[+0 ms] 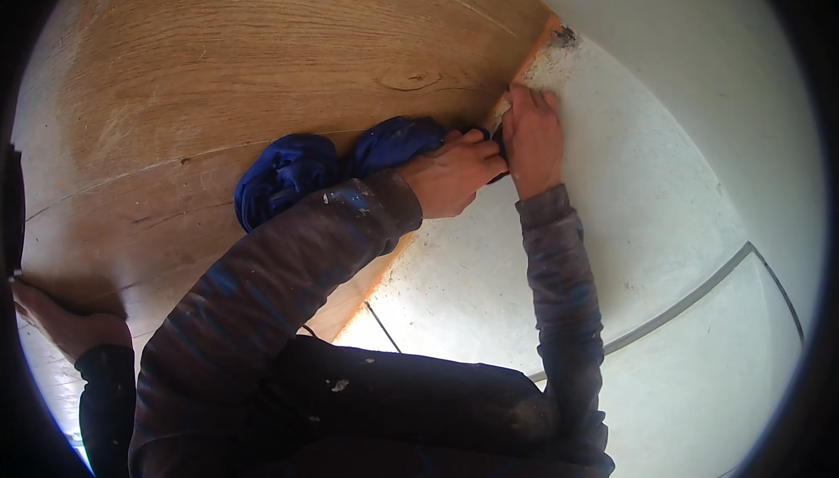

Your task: The person wipes the floor joints and corners with a cloth and applies grout to the gaps using a putty knife and a bowl of material.

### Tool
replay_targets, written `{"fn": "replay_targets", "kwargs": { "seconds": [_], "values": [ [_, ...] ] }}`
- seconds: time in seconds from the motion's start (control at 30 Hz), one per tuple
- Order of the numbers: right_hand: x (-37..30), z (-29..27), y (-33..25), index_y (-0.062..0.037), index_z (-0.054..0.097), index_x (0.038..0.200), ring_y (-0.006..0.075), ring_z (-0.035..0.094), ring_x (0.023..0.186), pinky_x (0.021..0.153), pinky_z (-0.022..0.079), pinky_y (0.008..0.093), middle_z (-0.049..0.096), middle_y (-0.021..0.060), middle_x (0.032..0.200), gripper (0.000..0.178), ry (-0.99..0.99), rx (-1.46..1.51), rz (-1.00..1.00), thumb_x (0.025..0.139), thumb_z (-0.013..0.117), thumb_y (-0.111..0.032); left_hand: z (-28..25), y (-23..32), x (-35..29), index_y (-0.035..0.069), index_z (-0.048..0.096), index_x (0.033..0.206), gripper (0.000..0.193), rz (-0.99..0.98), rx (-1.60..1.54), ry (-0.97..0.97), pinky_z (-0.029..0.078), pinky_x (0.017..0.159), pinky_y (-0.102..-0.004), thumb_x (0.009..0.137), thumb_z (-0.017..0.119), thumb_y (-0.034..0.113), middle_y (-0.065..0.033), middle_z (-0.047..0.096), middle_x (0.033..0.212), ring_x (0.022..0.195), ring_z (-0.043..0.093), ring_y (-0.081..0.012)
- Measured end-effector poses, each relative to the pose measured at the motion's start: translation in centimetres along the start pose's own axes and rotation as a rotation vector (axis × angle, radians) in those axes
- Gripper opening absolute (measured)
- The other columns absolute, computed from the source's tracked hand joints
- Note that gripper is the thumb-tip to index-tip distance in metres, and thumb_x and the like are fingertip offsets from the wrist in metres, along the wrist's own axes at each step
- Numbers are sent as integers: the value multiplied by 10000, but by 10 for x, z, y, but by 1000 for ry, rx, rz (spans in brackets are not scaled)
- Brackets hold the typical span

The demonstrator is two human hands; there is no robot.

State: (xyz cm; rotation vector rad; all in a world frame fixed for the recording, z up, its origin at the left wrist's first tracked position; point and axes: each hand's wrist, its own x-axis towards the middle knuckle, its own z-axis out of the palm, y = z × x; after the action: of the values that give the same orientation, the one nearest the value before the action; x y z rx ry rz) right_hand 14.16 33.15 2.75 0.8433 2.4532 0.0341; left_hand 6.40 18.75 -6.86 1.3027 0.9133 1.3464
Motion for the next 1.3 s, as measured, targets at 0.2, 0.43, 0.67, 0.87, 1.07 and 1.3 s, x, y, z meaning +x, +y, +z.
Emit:
{"fn": "replay_targets", "kwargs": {
  "seconds": [0.2,0.43,0.67,0.87,1.07,1.3],
  "values": [
    [-25,-34,-14,-26,700,1164,205,691,971,813,558,439,774,87,1004,183,-61,744,556,988,657,-49,-14,8,0,90,605,1093,298,-72,-368,98,485,953,-461,841,654,-61,-124,655,1074,1132,600,-355],
    [-35,-68,-20,4,688,1251,130,635,1146,1031,492,297,702,46,1230,248,-197,1062,503,1054,685,-146,-47,41,-3,61,593,1151,277,-411,-847,156,537,826,-341,899,630,-49,-82,603,1065,1138,601,-221],
    [-45,-72,-26,19,671,1267,112,625,1145,1045,491,304,677,7,1232,279,-382,1024,681,1019,721,-100,-49,51,-8,19,579,1299,407,-285,-644,458,503,955,-381,898,625,-40,-200,445,1228,1147,528,-303],
    [-36,-55,-41,14,653,1128,156,663,964,910,549,328,699,62,1133,182,267,1054,249,1062,650,-156,-43,62,5,-26,547,1370,493,-413,-175,467,390,1116,-550,917,671,126,-254,456,1287,1177,510,-407],
    [-17,-55,-43,-47,550,1049,199,663,887,832,576,364,681,93,1008,160,493,1537,683,1107,576,-194,-44,70,31,-22,556,1299,457,-297,127,389,344,1203,-590,993,652,305,-241,672,1127,1131,647,-425],
    [8,-63,-30,-55,599,1053,155,652,858,756,554,323,632,40,971,192,418,1359,987,1055,686,-226,-46,62,40,-19,562,1205,429,-573,-321,305,571,886,-567,1010,653,352,-256,728,888,850,726,-474]
  ]
}}
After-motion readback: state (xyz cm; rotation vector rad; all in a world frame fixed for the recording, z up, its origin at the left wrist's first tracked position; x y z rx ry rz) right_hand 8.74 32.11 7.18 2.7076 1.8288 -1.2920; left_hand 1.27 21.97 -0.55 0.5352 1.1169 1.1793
